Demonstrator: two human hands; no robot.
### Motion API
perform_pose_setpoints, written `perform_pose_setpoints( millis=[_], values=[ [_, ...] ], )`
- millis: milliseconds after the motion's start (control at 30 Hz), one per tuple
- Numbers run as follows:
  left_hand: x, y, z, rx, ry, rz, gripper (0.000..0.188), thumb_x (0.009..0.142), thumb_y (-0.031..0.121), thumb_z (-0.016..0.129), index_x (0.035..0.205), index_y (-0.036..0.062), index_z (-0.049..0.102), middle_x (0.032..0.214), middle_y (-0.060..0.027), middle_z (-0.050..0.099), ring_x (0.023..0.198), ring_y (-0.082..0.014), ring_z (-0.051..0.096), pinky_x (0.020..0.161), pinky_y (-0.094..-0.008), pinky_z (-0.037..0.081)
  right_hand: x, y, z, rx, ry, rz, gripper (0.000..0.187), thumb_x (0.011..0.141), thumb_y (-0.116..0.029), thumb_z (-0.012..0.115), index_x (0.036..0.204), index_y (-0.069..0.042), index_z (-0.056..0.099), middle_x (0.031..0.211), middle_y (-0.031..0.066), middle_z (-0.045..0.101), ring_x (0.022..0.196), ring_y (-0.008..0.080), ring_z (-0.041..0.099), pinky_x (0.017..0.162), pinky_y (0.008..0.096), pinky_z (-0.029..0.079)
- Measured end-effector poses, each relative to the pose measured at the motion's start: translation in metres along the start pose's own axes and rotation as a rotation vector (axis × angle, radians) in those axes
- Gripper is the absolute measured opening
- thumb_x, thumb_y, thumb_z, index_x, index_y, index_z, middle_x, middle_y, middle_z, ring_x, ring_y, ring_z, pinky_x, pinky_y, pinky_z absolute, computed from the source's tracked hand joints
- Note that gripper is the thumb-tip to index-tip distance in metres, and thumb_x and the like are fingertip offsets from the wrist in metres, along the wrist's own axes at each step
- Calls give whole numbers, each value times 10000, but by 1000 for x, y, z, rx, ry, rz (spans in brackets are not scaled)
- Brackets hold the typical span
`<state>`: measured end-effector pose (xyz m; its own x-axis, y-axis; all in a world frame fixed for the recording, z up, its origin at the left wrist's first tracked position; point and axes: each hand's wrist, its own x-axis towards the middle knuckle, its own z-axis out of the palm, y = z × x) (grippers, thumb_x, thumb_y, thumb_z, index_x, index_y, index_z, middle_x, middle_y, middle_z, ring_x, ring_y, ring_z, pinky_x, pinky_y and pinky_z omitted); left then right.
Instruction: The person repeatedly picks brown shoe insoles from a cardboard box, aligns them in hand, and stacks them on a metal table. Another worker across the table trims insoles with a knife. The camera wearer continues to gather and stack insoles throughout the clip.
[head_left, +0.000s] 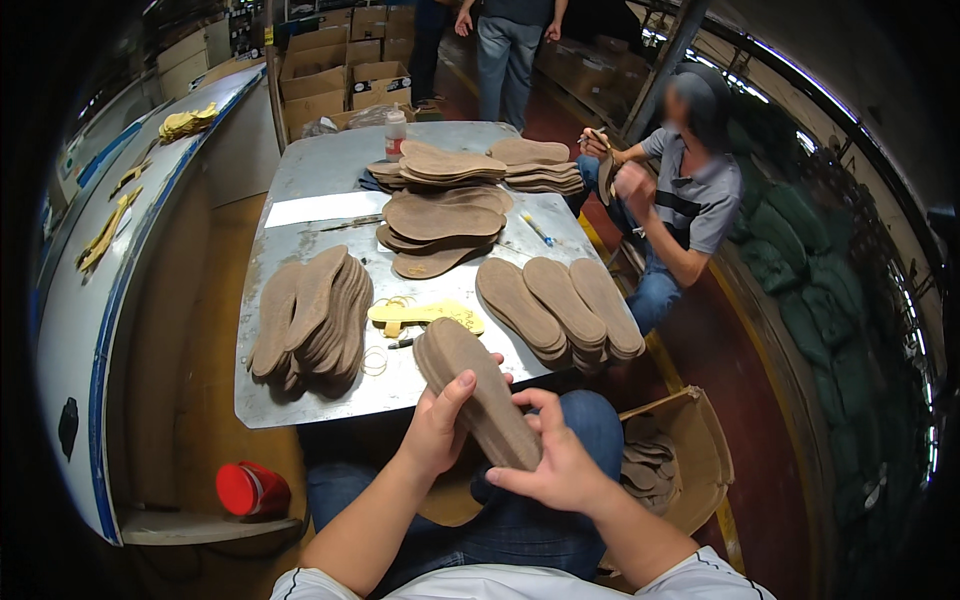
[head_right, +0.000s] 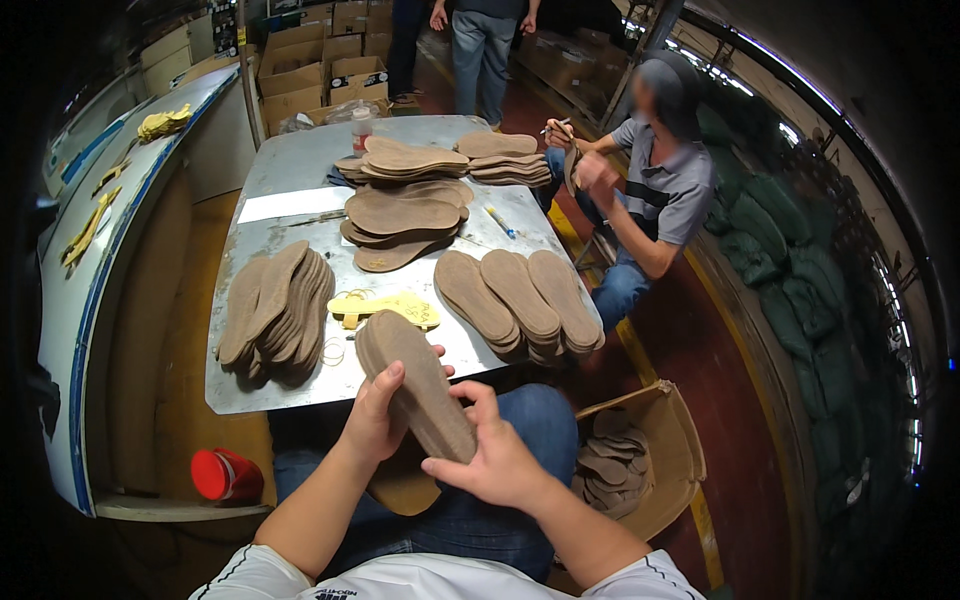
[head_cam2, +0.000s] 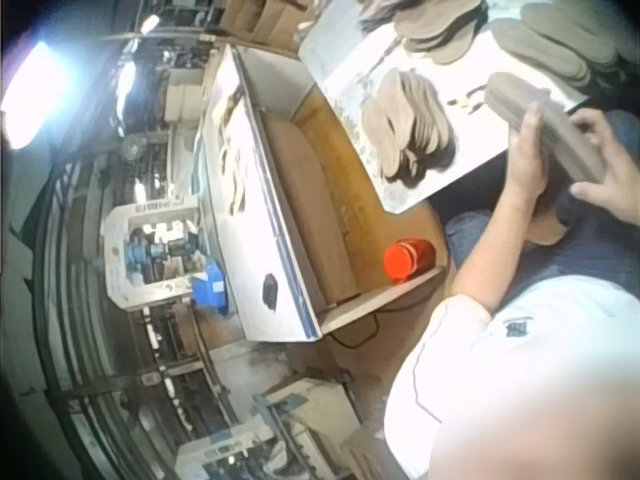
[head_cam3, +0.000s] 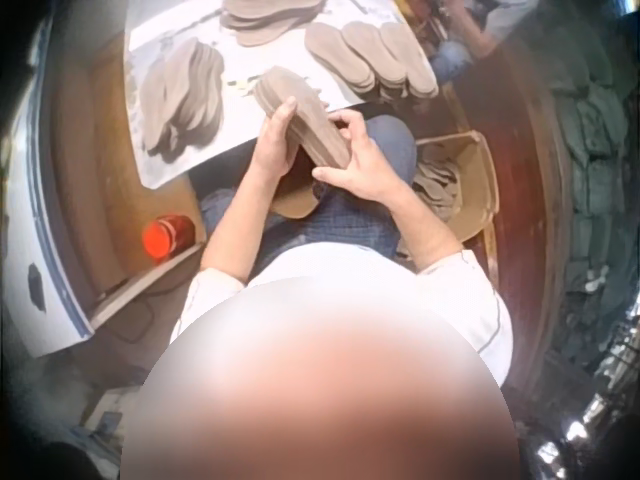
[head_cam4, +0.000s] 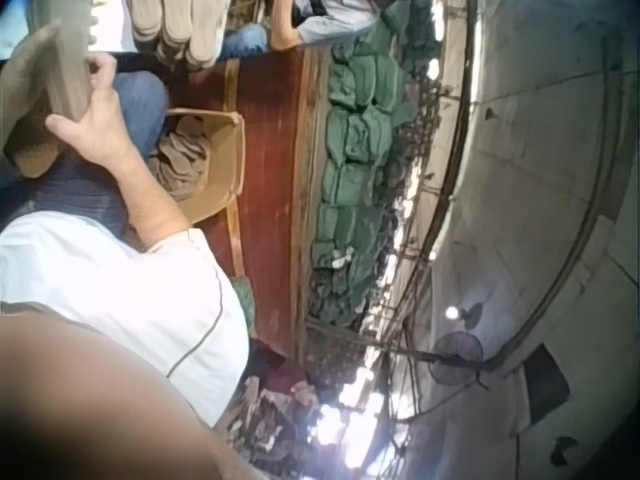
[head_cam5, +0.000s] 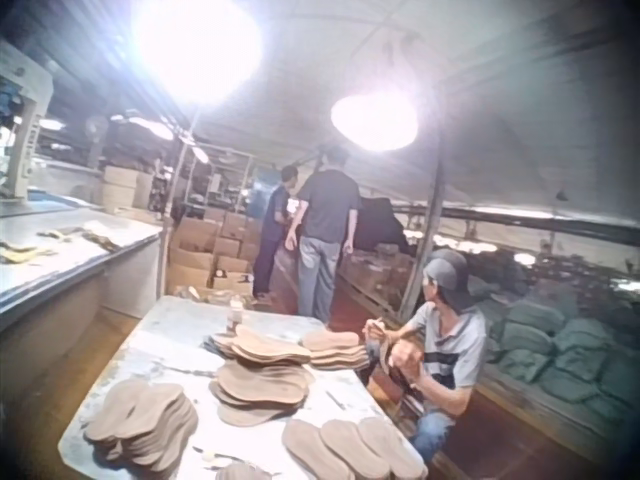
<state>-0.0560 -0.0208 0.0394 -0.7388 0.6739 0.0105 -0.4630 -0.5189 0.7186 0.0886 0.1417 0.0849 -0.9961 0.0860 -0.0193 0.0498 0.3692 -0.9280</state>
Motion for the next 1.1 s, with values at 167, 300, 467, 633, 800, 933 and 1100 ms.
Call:
perform_pose_setpoints(
  millis=[167,300,467,633,800,933,1100],
  values=[
    [23,-1,-27,513,20,-68,769,1152,498,781,1661,-41,577,1603,-197,689,1441,-313,688,1211,-463,548,17,-12,-73,71,173,73,990,879,-133,1016,1643,-141,387,1361,164,713,1277,236,705,1131,413,567],
    [20,-5,-49,1244,-7,316,611,1051,329,896,1500,-42,712,1462,-240,753,1409,-399,703,1178,-492,575,43,-18,-141,-252,416,58,953,858,-195,1004,1604,-128,415,1322,224,746,1275,319,751,1120,443,585],
    [23,-12,-79,1575,-242,452,491,974,231,925,1387,15,769,1402,-141,774,1314,-367,706,1134,-493,578,72,-10,-192,-593,577,98,934,865,-250,987,1603,-144,424,1049,277,802,943,401,832,917,506,641],
    [26,-19,-94,1597,-274,493,440,941,220,928,1327,65,787,1382,-74,772,1316,-329,681,1143,-485,545,87,23,-196,-629,524,243,927,851,-267,985,1607,-141,463,1102,292,816,995,446,838,935,509,641],
    [25,-19,-92,1593,-266,473,433,931,223,936,1312,84,784,1370,-79,771,1302,-350,682,1135,-490,541,88,52,-202,-717,401,294,910,836,-288,1007,1607,-116,556,1251,283,835,1113,449,841,1002,511,650],
    [25,-19,-89,1621,-267,474,453,934,226,929,1335,81,775,1392,-73,757,1334,-336,675,1137,-492,537,90,65,-214,-801,402,276,937,837,-324,1007,1643,-114,578,1285,284,831,1193,473,817,1060,534,646],
    [23,-22,-90,1612,-254,476,470,926,230,932,1340,82,768,1383,-87,752,1326,-355,678,1124,-502,543,90,79,-202,-961,462,255,911,889,-378,959,1665,-124,555,1254,316,808,1184,517,795,1040,579,645]
  ],
)
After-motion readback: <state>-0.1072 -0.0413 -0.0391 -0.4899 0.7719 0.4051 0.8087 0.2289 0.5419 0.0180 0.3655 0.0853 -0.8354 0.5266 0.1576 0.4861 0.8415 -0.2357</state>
